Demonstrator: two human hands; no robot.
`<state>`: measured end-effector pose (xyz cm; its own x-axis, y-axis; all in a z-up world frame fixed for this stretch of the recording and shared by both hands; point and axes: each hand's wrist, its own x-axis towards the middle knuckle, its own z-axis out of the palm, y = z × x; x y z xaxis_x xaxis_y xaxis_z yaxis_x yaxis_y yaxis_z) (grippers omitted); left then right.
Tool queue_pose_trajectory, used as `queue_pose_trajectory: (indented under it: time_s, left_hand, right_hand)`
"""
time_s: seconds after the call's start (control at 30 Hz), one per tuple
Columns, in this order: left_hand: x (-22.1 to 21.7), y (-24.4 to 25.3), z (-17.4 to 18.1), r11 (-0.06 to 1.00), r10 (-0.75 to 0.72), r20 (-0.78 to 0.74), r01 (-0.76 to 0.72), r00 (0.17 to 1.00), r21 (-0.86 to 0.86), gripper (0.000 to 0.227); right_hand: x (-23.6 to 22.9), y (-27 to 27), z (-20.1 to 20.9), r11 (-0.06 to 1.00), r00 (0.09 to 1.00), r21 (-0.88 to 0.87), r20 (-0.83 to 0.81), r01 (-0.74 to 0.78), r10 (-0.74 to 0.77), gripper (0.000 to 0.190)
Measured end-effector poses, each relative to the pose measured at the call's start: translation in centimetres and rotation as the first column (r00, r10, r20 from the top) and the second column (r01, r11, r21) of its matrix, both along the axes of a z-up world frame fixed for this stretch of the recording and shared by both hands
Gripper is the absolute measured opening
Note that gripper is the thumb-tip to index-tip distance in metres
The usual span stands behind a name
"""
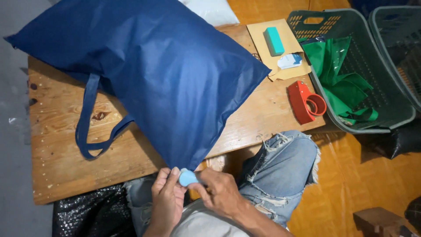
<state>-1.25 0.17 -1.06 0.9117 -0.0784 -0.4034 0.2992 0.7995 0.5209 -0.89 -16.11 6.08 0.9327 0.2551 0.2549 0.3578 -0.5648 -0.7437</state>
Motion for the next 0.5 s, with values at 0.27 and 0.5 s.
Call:
queue_pose_trajectory:
  time_s: [0.27, 0.5]
  left_hand:
    - [-0.3, 0.7, -1.2, 0.991, 0.036, -0.026, -0.032, 0.999, 0.128, 0.009]
    - [-0.3, 2.8, 0.2, 0.927, 0.145, -0.056, -0.116, 0.988, 0.355, 0.018]
  right_hand:
    - [1.2, -0.5, -0.9, 0.987, 0.991, 0.097, -0.044, 0.129, -0.125, 0.012]
    - [3.0, -3.2, -6.8, 0.940, 0.941, 0.068, -0.071, 0.334, -0.330, 0.025]
